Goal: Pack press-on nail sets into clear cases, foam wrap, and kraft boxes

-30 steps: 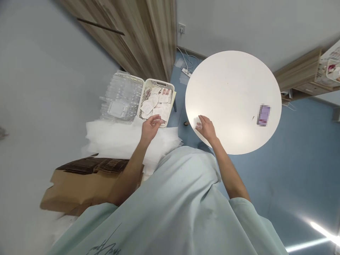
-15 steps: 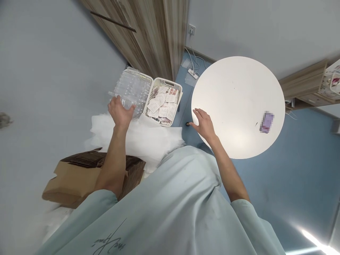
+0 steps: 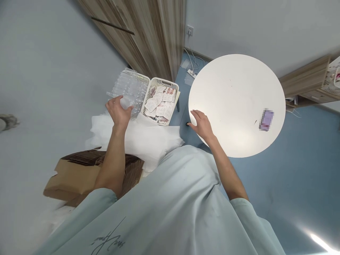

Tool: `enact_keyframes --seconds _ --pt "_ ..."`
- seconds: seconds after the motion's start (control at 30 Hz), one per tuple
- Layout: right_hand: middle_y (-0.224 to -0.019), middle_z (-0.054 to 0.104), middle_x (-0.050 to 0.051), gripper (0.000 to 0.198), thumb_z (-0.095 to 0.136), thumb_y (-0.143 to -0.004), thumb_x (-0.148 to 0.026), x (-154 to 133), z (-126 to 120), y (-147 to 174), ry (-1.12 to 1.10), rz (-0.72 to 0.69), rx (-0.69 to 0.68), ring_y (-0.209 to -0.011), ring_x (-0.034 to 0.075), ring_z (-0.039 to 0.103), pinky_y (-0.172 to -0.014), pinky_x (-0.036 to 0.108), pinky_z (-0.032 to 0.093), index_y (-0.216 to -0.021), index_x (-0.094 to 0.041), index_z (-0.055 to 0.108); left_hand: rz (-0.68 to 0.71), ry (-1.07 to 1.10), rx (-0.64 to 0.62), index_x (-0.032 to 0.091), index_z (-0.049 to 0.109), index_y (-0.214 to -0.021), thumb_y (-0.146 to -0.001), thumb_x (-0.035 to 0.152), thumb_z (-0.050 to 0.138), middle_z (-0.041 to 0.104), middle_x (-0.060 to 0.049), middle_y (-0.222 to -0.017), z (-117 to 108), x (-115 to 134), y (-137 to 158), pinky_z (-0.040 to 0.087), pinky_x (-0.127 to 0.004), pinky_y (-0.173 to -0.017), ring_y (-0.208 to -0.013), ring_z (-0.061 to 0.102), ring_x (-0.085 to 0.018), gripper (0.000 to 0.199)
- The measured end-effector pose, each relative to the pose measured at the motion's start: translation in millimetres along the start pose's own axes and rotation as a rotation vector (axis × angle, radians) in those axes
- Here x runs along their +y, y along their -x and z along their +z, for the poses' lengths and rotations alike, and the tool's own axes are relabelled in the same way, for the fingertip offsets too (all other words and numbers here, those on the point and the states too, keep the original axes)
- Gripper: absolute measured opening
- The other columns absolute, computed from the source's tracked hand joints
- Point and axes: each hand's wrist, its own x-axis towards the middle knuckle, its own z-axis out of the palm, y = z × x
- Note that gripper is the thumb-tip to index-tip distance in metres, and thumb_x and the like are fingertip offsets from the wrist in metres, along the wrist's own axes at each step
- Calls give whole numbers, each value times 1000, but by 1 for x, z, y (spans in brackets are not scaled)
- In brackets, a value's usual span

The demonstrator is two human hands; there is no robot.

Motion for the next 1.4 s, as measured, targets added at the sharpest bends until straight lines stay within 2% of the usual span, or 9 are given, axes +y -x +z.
enact_keyframes --seconds 0.13,0.27,0.37,0.5,0.63,0.77,0.93,1.1,1.4 --pt "-162 57 13 65 67 -101 -43 1 -6 6 -38 2 12 -152 40 49 -125 67 43 -162 -28 52 45 1 41 20 55 -151 -80 38 92 48 -22 -157 -2 23 4 22 -64 -132 -155 35 -46 82" --pt "-162 57 12 66 67 -101 -54 -4 -18 13 -136 -7 47 -152 40 50 -126 65 43 -161 -30 53 146 99 -4 23 53 -153 -79 41 93 52 -17 -157 15 69 33 30 -59 -131 -153 42 -41 86" --pt "-158 61 10 70 72 -97 -63 -9 -33 21 -303 12 48 -147 40 54 -123 63 47 -158 -32 57 190 314 -153 24 53 -155 -78 46 94 55 -15 -156 39 115 75 37 -52 -128 -150 49 -38 90" --pt "-155 65 9 78 80 -88 -69 -2 -54 35 -625 76 1 -138 36 64 -115 56 55 -155 -36 59 188 552 -424 27 55 -154 -75 54 95 61 -13 -153 68 175 142 43 -49 -125 -147 55 -37 93" --pt "-153 65 10 84 89 -80 -66 26 -74 55 -830 113 -41 -139 34 64 -117 55 55 -153 -35 61 198 673 -613 28 56 -155 -72 55 97 63 -13 -152 86 222 192 44 -47 -126 -145 58 -35 97" --pt "-152 63 9 82 93 -78 -60 58 -97 80 -911 144 -115 -141 33 62 -119 54 54 -151 -35 63 135 663 -766 28 55 -157 -69 54 99 64 -12 -151 103 256 218 46 -48 -125 -144 59 -36 101" --pt "-155 61 6 78 92 -81 -56 89 -118 109 -1000 175 -156 -141 31 63 -118 54 55 -151 -39 62 120 605 -846 31 57 -156 -68 47 100 67 -10 -147 127 287 236 45 -50 -126 -142 61 -35 99" --pt "-158 60 6 81 92 -80 -54 115 -128 128 -1048 209 -159 -143 31 61 -118 54 54 -152 -40 59 137 550 -884 34 59 -154 -68 47 100 68 -8 -145 147 307 249 43 -51 -127 -143 60 -35 97" --pt "-145 65 6 72 95 -75 -56 139 -135 145 -1065 176 -137 -143 31 60 -121 54 50 -134 -36 61 132 523 -921 34 64 -150 -65 46 102 68 -8 -142 160 326 270 49 -50 -123 -142 61 -36 94"
